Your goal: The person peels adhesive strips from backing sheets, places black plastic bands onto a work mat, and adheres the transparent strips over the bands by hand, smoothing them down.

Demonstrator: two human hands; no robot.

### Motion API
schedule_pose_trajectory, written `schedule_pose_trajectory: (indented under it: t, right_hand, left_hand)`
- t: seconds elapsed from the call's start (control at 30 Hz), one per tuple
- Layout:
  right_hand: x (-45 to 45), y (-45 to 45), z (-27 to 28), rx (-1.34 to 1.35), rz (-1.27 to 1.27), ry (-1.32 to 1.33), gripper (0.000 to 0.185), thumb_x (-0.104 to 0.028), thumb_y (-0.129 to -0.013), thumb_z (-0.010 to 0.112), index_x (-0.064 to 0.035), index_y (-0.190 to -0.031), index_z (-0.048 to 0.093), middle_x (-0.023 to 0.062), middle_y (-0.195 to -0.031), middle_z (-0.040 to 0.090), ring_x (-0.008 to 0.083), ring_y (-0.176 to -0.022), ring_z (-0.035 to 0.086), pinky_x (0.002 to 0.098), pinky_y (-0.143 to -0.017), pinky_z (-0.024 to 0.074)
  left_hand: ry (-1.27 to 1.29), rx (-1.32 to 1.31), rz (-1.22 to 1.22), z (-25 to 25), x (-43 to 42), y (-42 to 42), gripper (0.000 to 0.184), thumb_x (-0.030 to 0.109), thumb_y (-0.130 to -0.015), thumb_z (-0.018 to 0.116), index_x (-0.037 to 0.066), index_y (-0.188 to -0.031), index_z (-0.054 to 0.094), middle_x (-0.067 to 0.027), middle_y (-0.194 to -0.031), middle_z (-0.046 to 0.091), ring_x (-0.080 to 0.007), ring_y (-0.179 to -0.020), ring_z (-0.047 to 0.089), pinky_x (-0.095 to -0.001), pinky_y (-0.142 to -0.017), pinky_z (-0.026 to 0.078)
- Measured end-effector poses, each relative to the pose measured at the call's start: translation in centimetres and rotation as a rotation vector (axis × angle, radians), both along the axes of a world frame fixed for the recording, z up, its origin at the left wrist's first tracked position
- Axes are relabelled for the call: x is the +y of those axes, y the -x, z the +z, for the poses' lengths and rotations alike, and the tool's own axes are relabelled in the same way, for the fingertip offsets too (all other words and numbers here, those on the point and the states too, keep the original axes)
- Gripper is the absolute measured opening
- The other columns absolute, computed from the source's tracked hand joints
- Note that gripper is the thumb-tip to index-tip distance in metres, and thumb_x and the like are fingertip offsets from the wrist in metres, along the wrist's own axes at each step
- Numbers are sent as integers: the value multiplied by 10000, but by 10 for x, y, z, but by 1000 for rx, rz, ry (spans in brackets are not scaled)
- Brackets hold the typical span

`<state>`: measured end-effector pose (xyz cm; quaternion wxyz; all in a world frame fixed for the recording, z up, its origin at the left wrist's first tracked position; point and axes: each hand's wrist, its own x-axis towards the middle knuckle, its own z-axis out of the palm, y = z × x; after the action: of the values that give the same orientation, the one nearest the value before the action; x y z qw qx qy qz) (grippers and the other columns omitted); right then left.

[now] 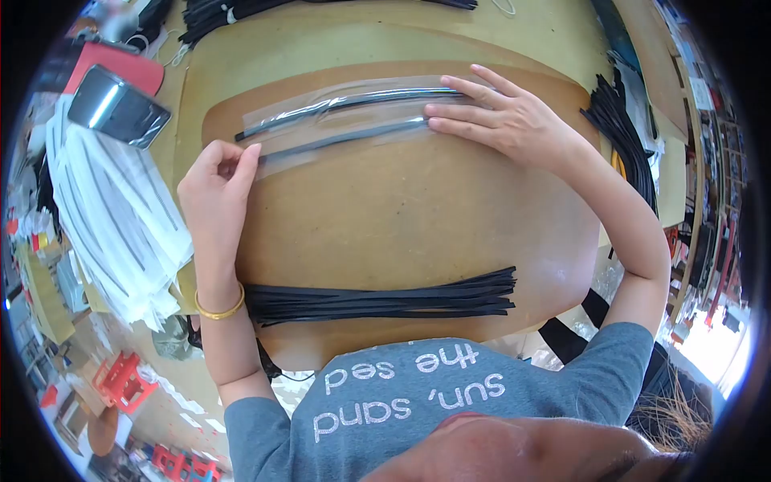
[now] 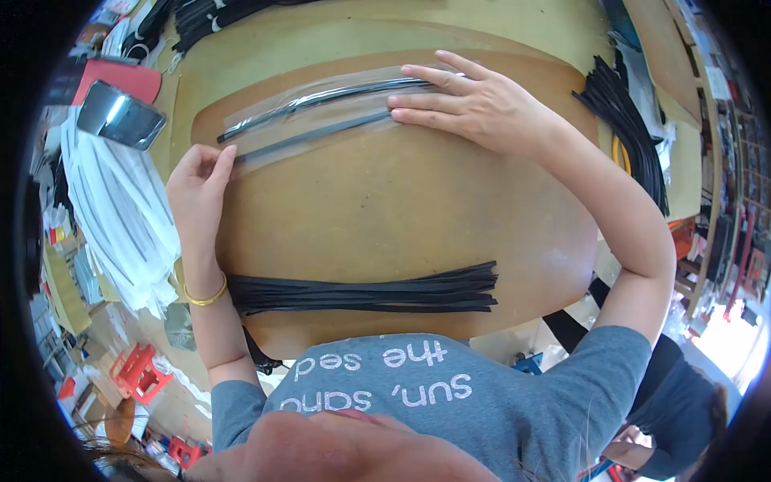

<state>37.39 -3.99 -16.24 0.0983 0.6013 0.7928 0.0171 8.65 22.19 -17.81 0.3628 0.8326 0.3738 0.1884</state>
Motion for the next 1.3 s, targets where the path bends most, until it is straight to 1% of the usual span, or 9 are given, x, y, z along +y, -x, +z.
schedule_pose_trajectory:
  t: [0.2,0.3,0.33,0.47,0.67,0.97,1.17,1.2,1.3]
  right_hand:
    - [19,39,1,-12,31,-153,599,-183,-909,593,-11,-1461,436,161,-1532,430,288,-1471,343,478,-1222,275]
    - [51,81,-12,518,-23,-205,618,-281,-946,596,3,-1465,418,168,-1552,399,305,-1478,323,473,-1227,255]
    - [58,87,-21,501,19,-195,698,-426,-973,551,17,-1486,385,166,-1581,356,311,-1488,296,462,-1233,232]
    - [61,96,-33,453,-15,-105,877,-658,-975,340,21,-1529,307,186,-1611,287,333,-1504,252,478,-1235,198]
    - [62,100,-32,426,-29,-131,868,-624,-940,468,37,-1493,368,168,-1593,336,292,-1495,285,441,-1237,219]
    - [63,102,-31,433,-36,-151,812,-567,-946,518,42,-1471,403,154,-1580,361,290,-1482,307,436,-1233,233]
    - [66,87,-45,1151,-273,-199,439,-243,-939,665,-49,-1329,612,159,-1402,575,313,-1317,521,434,-1109,415]
    - [63,88,-45,1246,-350,-388,308,-131,-896,693,-68,-1198,686,145,-1222,665,316,-1148,612,425,-997,482]
    - [64,83,-44,710,-282,-629,205,-118,-855,705,-48,-1048,701,136,-1030,673,319,-972,630,424,-878,513]
  left_hand:
    - [-67,-34,-6,1,-4,-1,208,156,-855,771,-13,-810,659,-92,-674,659,-142,-607,626,-277,-596,483]
    - [-122,-14,-21,3,-5,-1,208,161,-851,764,-7,-795,656,-105,-677,662,-180,-605,640,-300,-594,490]
    - [-149,-5,-35,-1,-3,0,212,168,-884,761,-10,-825,662,-33,-657,632,-69,-609,568,-236,-585,454]
    - [-188,-8,-48,-6,-3,0,219,166,-892,747,-5,-814,637,-56,-667,656,-106,-603,613,-264,-578,470]
    - [-297,-8,-86,-5,-5,-4,237,139,-857,743,19,-751,568,-102,-688,617,-255,-614,612,-359,-582,478]
    - [-425,101,-134,-10,-5,-4,222,154,-823,765,34,-805,579,-89,-763,618,-260,-714,612,-371,-644,485]
    - [-236,51,-42,-3,19,3,314,211,-792,797,74,-1043,667,-99,-920,616,-302,-861,600,-404,-749,490]
    - [-405,-23,-128,-9,24,6,306,198,-788,795,83,-1053,694,-93,-900,624,-303,-872,605,-402,-774,495]
    - [-551,-209,-513,-18,14,-11,246,193,-780,797,75,-977,710,-93,-884,631,-297,-888,608,-391,-790,498]
